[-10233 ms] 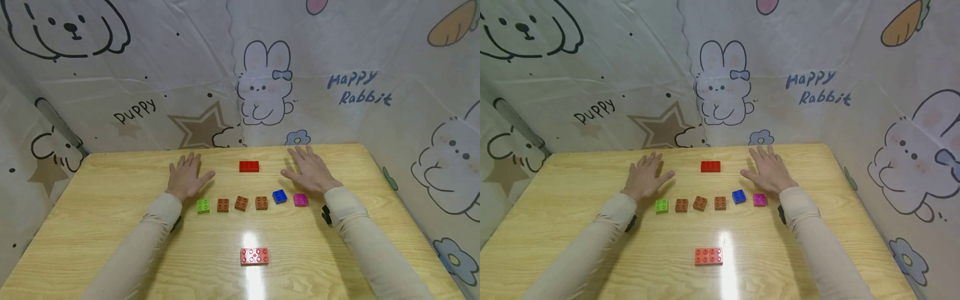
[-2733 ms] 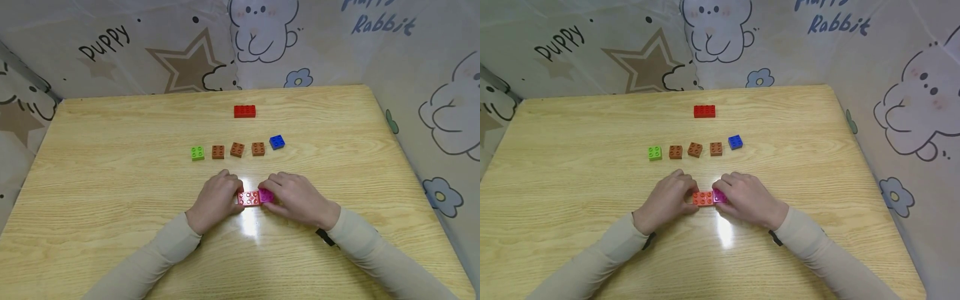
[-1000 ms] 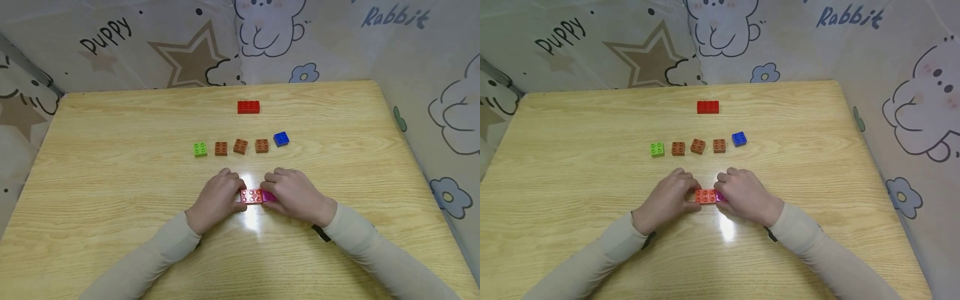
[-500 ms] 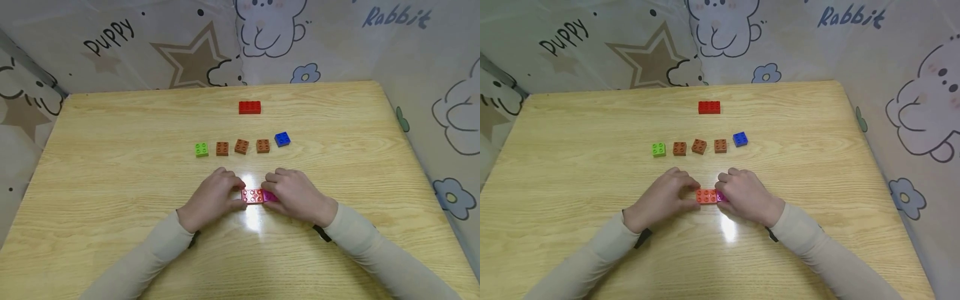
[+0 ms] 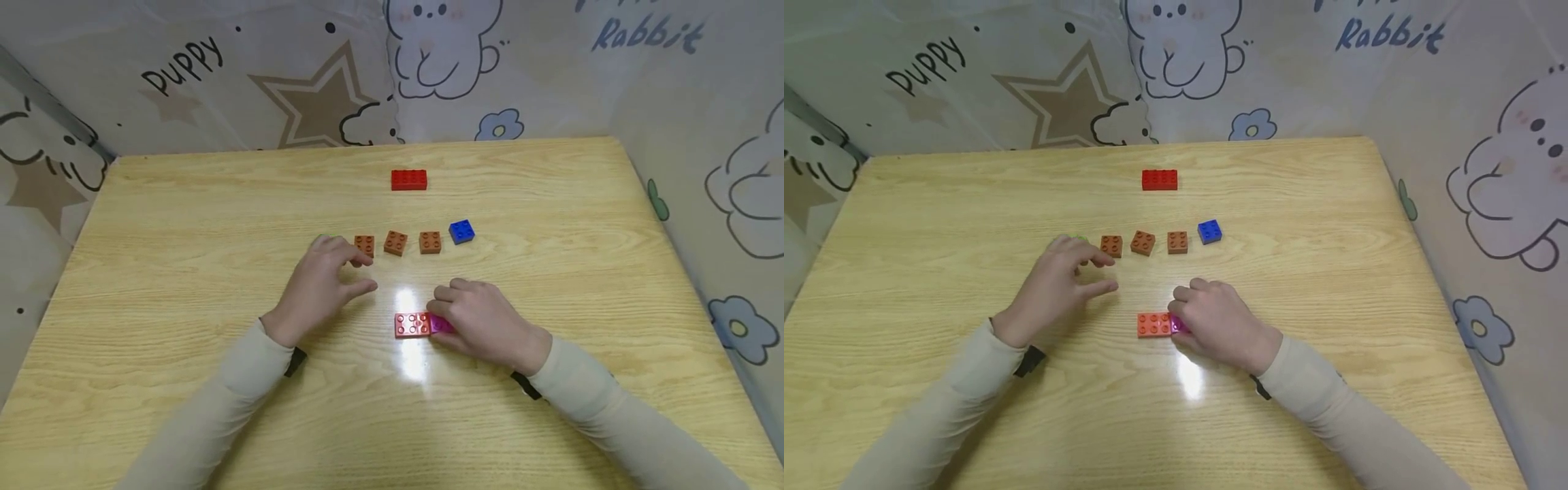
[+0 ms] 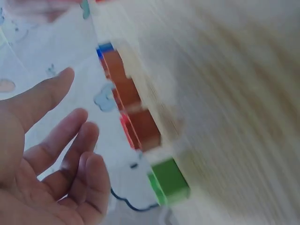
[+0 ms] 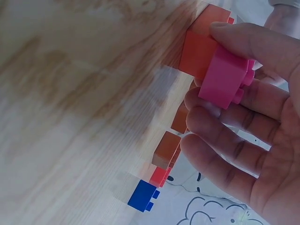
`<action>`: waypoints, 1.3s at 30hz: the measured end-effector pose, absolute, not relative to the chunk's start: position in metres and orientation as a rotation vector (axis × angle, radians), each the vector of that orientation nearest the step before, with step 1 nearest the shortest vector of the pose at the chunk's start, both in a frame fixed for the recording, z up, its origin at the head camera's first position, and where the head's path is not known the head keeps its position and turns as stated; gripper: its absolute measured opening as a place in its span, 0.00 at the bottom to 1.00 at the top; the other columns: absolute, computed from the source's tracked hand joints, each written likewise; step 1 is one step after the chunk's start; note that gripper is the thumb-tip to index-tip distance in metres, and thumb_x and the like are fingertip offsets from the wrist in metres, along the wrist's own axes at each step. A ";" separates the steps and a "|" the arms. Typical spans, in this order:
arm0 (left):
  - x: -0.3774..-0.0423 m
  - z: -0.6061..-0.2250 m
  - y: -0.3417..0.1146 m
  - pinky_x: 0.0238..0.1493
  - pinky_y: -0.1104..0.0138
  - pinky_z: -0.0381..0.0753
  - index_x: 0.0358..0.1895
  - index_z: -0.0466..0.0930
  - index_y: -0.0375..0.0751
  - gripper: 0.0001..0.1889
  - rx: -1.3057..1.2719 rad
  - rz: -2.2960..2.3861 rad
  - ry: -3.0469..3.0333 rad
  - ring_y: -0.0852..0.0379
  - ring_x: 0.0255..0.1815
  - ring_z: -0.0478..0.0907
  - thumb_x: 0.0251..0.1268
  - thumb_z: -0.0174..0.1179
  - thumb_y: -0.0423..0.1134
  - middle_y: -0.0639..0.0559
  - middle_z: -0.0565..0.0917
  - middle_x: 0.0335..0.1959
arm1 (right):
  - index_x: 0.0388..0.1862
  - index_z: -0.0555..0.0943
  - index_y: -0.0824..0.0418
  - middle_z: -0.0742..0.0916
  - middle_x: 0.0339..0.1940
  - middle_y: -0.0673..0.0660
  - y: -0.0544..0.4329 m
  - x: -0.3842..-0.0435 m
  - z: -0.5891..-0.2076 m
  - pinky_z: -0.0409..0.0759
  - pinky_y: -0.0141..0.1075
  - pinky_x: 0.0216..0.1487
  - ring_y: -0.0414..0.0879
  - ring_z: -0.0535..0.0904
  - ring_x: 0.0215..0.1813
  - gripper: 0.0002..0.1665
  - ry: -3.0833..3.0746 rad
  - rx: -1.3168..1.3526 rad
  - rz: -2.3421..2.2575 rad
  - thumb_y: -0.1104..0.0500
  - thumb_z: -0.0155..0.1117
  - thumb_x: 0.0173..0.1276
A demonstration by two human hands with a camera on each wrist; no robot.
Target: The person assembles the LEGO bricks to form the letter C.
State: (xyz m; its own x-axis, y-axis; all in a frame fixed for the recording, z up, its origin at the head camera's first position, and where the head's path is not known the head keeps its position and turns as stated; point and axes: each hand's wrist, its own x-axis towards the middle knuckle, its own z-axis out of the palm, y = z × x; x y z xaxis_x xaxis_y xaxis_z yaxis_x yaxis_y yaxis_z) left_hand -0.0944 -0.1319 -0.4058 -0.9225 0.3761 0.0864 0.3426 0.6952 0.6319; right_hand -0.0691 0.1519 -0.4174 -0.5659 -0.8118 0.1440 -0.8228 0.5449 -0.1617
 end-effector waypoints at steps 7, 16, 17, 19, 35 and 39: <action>-0.114 -0.416 -0.149 0.54 0.49 0.75 0.61 0.86 0.30 0.26 0.424 1.014 2.905 0.40 0.56 0.70 0.62 0.82 0.36 0.37 0.82 0.55 | 0.40 0.90 0.62 0.85 0.32 0.50 0.153 -0.068 -0.418 0.82 0.38 0.35 0.45 0.77 0.33 0.19 -2.707 1.430 0.335 0.50 0.87 0.62; -0.127 -0.423 -0.159 0.57 0.46 0.75 0.69 0.81 0.30 0.32 0.263 0.928 2.880 0.37 0.64 0.66 0.64 0.81 0.36 0.34 0.78 0.65 | 0.41 0.91 0.63 0.85 0.32 0.50 0.153 -0.067 -0.418 0.83 0.39 0.35 0.46 0.77 0.33 0.19 -2.711 1.427 0.334 0.50 0.87 0.61; -0.128 -0.423 -0.159 0.56 0.46 0.75 0.69 0.81 0.29 0.32 0.258 0.925 2.876 0.37 0.63 0.66 0.64 0.81 0.36 0.34 0.78 0.65 | 0.41 0.91 0.63 0.85 0.33 0.51 0.153 -0.067 -0.418 0.83 0.39 0.35 0.46 0.78 0.33 0.19 -2.711 1.426 0.333 0.50 0.87 0.61; -0.129 -0.423 -0.160 0.55 0.47 0.75 0.69 0.81 0.29 0.32 0.244 0.919 2.868 0.38 0.62 0.66 0.65 0.80 0.36 0.34 0.78 0.65 | 0.41 0.91 0.63 0.85 0.33 0.51 0.153 -0.067 -0.418 0.83 0.39 0.35 0.46 0.78 0.33 0.19 -2.712 1.426 0.328 0.50 0.87 0.62; -0.134 -0.424 -0.163 0.54 0.46 0.76 0.64 0.84 0.29 0.23 0.238 0.846 2.874 0.37 0.57 0.68 0.69 0.76 0.33 0.33 0.81 0.57 | 0.41 0.91 0.62 0.85 0.32 0.50 0.154 -0.068 -0.419 0.83 0.38 0.35 0.46 0.78 0.33 0.19 -2.720 1.421 0.330 0.50 0.87 0.62; -0.133 -0.424 -0.163 0.54 0.47 0.76 0.62 0.84 0.28 0.22 0.242 0.856 2.870 0.37 0.57 0.69 0.69 0.77 0.33 0.33 0.82 0.58 | 0.42 0.91 0.62 0.85 0.33 0.50 0.154 -0.068 -0.419 0.83 0.38 0.36 0.46 0.78 0.34 0.19 -2.722 1.422 0.327 0.50 0.86 0.62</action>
